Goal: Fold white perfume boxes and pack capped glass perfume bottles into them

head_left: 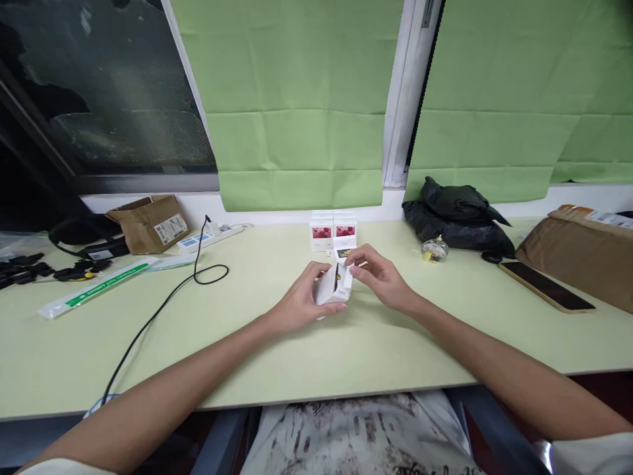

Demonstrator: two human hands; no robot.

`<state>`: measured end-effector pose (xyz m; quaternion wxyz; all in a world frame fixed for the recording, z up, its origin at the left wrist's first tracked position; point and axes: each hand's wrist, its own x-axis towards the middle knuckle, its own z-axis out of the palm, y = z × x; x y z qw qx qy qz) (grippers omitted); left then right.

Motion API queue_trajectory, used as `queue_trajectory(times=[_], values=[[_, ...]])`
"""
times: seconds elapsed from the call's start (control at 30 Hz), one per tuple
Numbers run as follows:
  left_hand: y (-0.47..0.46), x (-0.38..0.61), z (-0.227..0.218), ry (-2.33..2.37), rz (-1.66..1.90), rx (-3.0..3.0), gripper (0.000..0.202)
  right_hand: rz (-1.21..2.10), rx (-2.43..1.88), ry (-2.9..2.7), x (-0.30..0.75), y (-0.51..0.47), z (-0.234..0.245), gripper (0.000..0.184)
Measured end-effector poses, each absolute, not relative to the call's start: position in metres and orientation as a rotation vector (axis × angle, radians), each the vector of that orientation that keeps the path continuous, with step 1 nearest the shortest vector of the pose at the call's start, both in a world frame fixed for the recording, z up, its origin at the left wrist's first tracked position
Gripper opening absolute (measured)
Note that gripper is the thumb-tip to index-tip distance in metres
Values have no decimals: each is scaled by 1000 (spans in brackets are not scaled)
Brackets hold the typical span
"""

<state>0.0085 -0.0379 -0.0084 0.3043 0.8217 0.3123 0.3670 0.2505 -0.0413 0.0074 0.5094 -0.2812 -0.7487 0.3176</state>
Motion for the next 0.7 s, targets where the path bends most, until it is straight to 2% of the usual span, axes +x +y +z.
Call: queue_trajectory(times=[0.1, 0.23, 0.33, 0.53, 0.7], values=[[-38, 9, -9, 884, 980, 2196, 77, 888, -685, -1762, 248, -40, 3, 24], [-35, 8, -14, 908, 1005, 2191, 88, 1065, -678, -1655, 245, -37, -2, 35], [-35, 8, -14, 868, 1024, 2179, 94, 1187, -662, -1587, 243, -37, -2, 36], [-42, 10, -6, 732, 946, 2198, 78, 1161, -668, -1613, 242, -35, -3, 28], [-44, 12, -5, 730, 929, 2119, 69, 1193, -667, -1597, 242, -34, -6, 30]])
